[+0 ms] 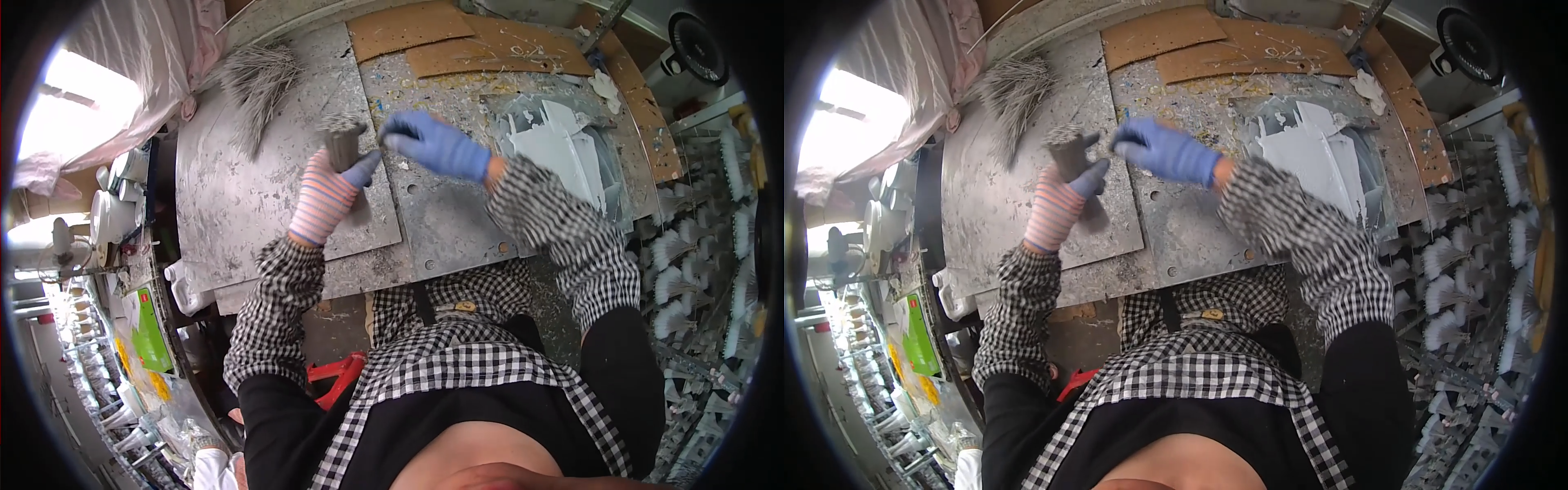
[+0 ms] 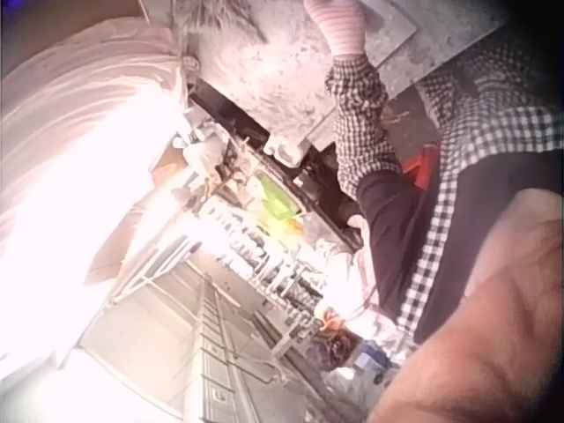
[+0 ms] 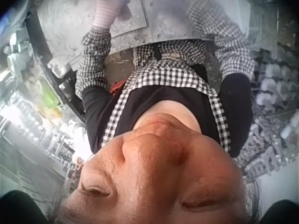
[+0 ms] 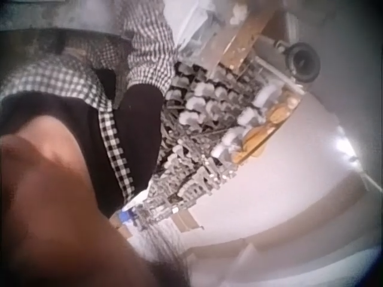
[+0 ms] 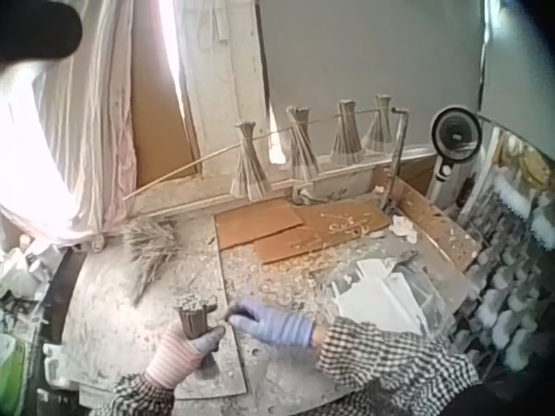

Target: Grouping and banding bristles or feathers to prepare them for brush manufacturing.

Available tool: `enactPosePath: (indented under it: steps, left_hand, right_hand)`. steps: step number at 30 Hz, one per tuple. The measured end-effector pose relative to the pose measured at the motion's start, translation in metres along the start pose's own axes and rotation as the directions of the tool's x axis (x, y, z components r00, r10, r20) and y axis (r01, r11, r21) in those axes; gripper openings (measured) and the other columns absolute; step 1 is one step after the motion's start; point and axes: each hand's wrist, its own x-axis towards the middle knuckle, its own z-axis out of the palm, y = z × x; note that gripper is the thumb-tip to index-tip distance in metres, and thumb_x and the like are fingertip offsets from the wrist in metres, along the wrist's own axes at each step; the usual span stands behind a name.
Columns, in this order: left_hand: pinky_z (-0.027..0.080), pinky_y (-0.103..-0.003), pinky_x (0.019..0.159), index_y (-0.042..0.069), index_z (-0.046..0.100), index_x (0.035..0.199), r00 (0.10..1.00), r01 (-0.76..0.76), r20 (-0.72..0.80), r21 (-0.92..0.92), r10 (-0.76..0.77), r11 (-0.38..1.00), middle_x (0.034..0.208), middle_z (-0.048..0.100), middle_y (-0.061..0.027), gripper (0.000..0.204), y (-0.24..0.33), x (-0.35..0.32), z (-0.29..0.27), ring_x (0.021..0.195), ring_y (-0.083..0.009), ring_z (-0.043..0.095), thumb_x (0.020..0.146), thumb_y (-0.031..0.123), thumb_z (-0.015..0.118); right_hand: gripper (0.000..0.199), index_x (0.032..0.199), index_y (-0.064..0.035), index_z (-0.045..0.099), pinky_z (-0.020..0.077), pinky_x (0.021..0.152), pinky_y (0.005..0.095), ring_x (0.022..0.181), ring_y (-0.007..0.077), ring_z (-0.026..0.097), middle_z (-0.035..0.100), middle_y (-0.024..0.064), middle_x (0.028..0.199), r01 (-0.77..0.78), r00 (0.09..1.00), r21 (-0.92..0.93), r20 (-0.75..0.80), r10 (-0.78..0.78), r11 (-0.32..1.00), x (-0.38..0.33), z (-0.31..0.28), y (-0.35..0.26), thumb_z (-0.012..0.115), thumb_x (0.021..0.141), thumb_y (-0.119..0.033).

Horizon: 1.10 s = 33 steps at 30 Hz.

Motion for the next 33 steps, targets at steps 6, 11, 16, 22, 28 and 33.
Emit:
enactPosePath:
  steps: [6,11,16,22,28,33]
  left_hand:
    - [0.050,-0.026,0.064,0.002,0.064,0.096,0.991,0.005,0.134,0.032,-0.009,0.999,0.078,0.065,-0.0011,0.019,-0.013,0.000,0.021,0.069,-0.0089,0.060,0.089,0.017,0.073]
    - [0.049,-0.027,0.059,0.002,0.066,0.094,0.973,-0.052,0.222,-0.055,0.063,0.997,0.074,0.065,-0.0010,0.017,-0.010,-0.004,0.045,0.064,-0.0086,0.058,0.088,0.016,0.074]
    - [0.051,-0.027,0.065,0.002,0.065,0.102,0.948,0.031,0.317,-0.112,0.006,0.993,0.083,0.065,-0.0019,0.024,-0.008,-0.016,0.054,0.071,-0.0105,0.061,0.090,0.021,0.074]
    - [0.052,-0.033,0.075,0.005,0.065,0.104,0.774,-0.397,0.607,0.247,0.178,0.884,0.089,0.067,-0.0055,0.033,-0.022,-0.027,0.083,0.082,-0.0199,0.064,0.084,0.028,0.077]
    - [0.053,-0.043,0.077,0.003,0.063,0.095,0.681,-0.732,0.683,0.619,0.265,0.286,0.090,0.070,-0.0123,0.031,-0.008,-0.057,0.087,0.085,-0.0364,0.066,0.077,0.024,0.077]
    - [0.055,-0.032,0.077,0.003,0.063,0.111,0.818,-0.009,0.573,-0.065,0.045,0.998,0.085,0.070,-0.0054,0.035,0.004,-0.054,0.083,0.084,-0.0177,0.069,0.086,0.024,0.074]
  right_hand:
    - [0.030,0.102,0.0005,0.067,0.0510,0.082,0.0350,0.085,0.0198,0.062,0.067,0.0101,0.092,0.073,0.997,0.607,-0.045,-0.058,0.791,-0.072,-0.010,-0.036,0.053,0.093,-0.024]
    - [0.029,0.118,-0.0010,0.068,0.0535,0.079,0.0306,0.090,0.0173,0.068,0.071,0.0111,0.105,-0.030,0.991,0.635,0.122,-0.062,0.772,-0.101,-0.025,-0.055,0.052,0.095,-0.011]
    - [0.042,0.139,-0.0101,0.057,0.0568,0.081,0.0276,0.101,0.0179,0.068,0.067,0.0100,0.125,-0.077,0.987,0.488,-0.084,0.134,0.869,-0.106,-0.048,-0.079,0.060,0.098,-0.016]
    - [0.080,0.147,-0.0076,0.046,0.0487,0.100,0.0369,0.117,0.0257,0.061,0.058,0.0134,0.138,0.258,0.965,-0.326,0.035,-0.261,0.910,-0.106,-0.034,-0.071,0.081,0.077,-0.024]
    - [0.046,0.119,-0.0098,0.071,0.0563,0.082,0.0348,0.087,0.0270,0.073,0.075,0.0108,0.095,-0.529,0.818,-0.261,-0.409,0.404,0.808,-0.097,-0.063,-0.039,0.072,0.087,-0.043]
    - [0.033,0.109,-0.0102,0.075,0.0578,0.076,0.0325,0.084,0.0227,0.073,0.076,0.0065,0.095,-0.006,0.958,0.538,-0.239,0.159,0.843,-0.116,-0.041,-0.059,0.074,0.086,-0.034]
